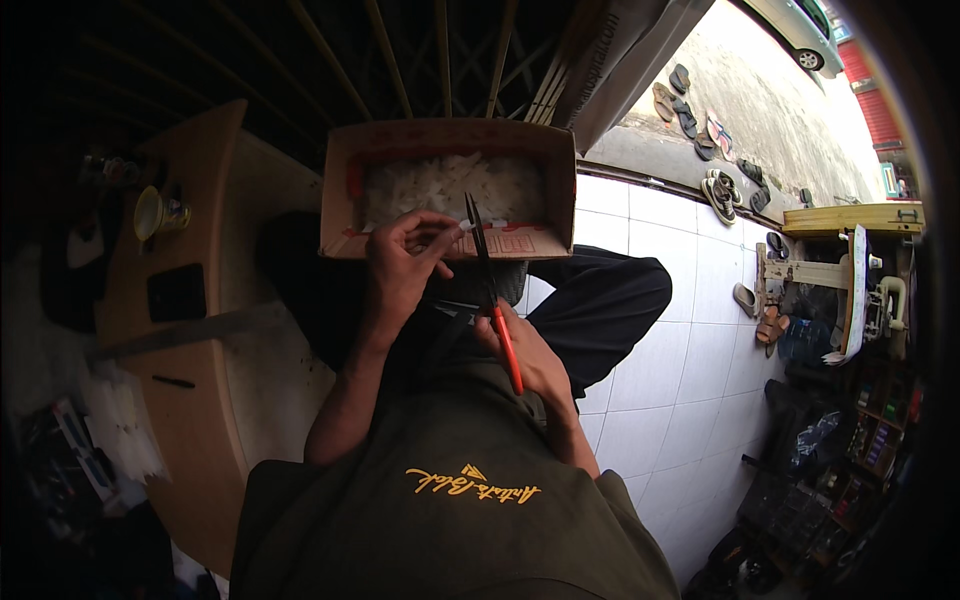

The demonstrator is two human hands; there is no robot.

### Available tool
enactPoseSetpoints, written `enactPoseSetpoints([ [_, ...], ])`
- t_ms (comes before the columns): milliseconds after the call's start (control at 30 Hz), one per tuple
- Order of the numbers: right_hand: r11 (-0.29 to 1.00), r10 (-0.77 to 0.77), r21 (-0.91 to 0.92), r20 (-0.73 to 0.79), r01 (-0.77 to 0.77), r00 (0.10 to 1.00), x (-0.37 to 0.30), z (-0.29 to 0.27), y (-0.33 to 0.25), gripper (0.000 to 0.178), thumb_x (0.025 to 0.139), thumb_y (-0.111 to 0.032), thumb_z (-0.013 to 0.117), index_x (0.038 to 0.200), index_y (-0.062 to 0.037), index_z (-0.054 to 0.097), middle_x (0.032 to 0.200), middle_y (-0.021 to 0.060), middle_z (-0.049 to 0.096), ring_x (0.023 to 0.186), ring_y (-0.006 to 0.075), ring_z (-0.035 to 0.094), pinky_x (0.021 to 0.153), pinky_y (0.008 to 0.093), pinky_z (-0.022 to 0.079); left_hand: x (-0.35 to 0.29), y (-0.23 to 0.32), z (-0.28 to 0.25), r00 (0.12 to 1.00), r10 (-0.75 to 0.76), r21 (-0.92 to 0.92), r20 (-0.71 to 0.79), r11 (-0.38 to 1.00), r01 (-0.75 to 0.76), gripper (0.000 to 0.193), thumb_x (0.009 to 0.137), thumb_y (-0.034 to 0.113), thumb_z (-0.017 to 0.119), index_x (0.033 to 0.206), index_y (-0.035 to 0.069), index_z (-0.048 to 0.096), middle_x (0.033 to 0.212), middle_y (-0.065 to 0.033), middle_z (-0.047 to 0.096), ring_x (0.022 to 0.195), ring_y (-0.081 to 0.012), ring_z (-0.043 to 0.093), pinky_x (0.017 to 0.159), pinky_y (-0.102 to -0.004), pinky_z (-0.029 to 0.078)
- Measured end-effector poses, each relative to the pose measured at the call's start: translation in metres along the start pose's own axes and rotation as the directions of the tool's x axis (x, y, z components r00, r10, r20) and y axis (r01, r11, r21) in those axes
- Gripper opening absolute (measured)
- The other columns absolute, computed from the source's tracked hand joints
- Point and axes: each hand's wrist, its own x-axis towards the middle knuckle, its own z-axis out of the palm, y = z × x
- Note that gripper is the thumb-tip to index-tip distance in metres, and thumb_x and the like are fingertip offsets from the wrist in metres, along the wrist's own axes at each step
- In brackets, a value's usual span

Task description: The person uses shears to cut small pieces of white fabric over a cardboard box, holding the fabric in one hand while cutting with the other.

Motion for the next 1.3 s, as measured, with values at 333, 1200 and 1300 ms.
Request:
enactPoseSetpoints([
  [333, 0.995, 0.084, 0.065, -0.058, -0.080, 0.995, 0.000, -0.005, -0.020, 0.066, 0.092, -0.058, 0.056, 0.108, 0.0066, 0.055, 0.086, 0.0269, 0.064, 0.092, 0.0430, 0.064, 0.081, 0.0447, 0.047, -0.009, -0.008, 0.005, 1.000, -0.006, 0.121, 0.027, 0.993, 0.003, 0.010, 0.090, 0.004, 0.069, 0.098, -0.003, 0.069, 0.086, -0.0057, 0.069, 0.070, -0.0062, 0.064, 0.054, -0.0207, 0.053],
  [1200, 0.997, 0.055, -0.058, 0.031, -0.053, 0.998, -0.004, -0.005, -0.019, 0.077, 0.090, -0.066, 0.053, 0.128, 0.0014, 0.047, 0.098, 0.0266, 0.065, 0.101, 0.0444, 0.063, 0.086, 0.0466, 0.046, -0.005, -0.008, 0.010, 1.000, 0.028, 0.014, -0.008, 1.000, -0.028, 0.010, 0.089, 0.000, 0.067, 0.099, -0.002, 0.065, 0.091, -0.0049, 0.068, 0.072, -0.0061, 0.064, 0.057, -0.0198, 0.050],
  [1300, 0.995, 0.077, -0.059, 0.034, -0.074, 0.996, -0.003, -0.006, -0.019, 0.076, 0.091, -0.065, 0.053, 0.127, 0.0017, 0.048, 0.097, 0.0267, 0.065, 0.101, 0.0448, 0.062, 0.086, 0.0460, 0.046, -0.004, -0.007, 0.010, 1.000, 0.028, 0.028, -0.011, 0.999, -0.028, 0.013, 0.089, -0.001, 0.068, 0.101, -0.001, 0.064, 0.093, -0.0063, 0.069, 0.076, -0.0079, 0.066, 0.058, -0.0202, 0.052],
])
